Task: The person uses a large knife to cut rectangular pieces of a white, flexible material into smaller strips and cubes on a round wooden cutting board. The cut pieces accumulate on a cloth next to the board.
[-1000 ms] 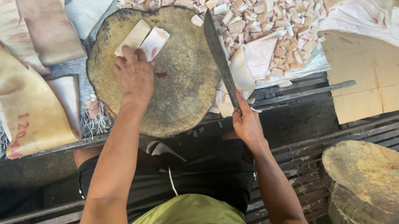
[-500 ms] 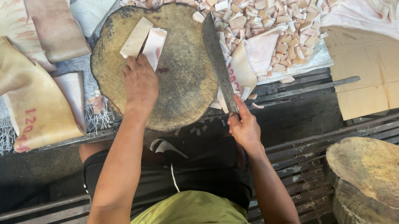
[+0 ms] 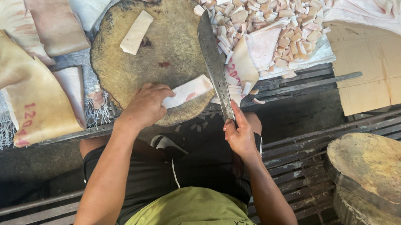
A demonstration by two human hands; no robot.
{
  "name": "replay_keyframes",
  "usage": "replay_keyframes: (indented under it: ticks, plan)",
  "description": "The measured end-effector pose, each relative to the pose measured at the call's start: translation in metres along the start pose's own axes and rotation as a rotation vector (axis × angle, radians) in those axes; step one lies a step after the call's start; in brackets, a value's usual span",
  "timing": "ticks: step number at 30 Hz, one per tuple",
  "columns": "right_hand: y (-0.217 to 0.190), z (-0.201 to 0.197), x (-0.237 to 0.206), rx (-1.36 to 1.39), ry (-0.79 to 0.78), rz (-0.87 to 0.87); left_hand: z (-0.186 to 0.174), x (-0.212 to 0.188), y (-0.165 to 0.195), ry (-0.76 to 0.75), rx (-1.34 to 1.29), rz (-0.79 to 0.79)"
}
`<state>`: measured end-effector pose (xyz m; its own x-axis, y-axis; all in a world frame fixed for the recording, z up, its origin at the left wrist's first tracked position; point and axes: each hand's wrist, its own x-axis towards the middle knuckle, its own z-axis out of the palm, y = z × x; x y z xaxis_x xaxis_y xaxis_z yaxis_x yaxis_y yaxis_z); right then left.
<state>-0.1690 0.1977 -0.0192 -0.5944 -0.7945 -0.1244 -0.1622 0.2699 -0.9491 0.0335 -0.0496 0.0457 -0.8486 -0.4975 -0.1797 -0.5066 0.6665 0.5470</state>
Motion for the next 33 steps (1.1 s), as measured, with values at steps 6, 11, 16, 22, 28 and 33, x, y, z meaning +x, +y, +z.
replay_keyframes:
  ticks: [6, 11, 16, 22, 28, 33]
  plan:
    - [-0.036, -0.01, -0.03, -0.421, 0.117, -0.314, 0.0, -0.018, 0.0, 0.023, -0.032, 0.045]
    - [-0.058, -0.03, -0.044, -0.348, 0.323, -0.619, 0.004, -0.034, -0.001, 0.085, -0.053, 0.069]
    - [-0.039, -0.003, -0.033, -0.737, 0.128, -0.556, 0.006, -0.044, -0.001, 0.169, -0.006, 0.076]
    - [-0.052, -0.016, -0.023, -0.644, 0.096, -0.679, 0.008, -0.051, -0.003, 0.274, 0.024, 0.209]
    - [-0.073, -0.031, -0.042, -0.28, 0.305, -0.537, 0.012, -0.056, -0.01, 0.296, 0.122, 0.32]
    - [-0.052, -0.007, -0.033, -0.721, 0.179, -0.757, 0.014, -0.057, -0.016, 0.299, 0.161, 0.36]
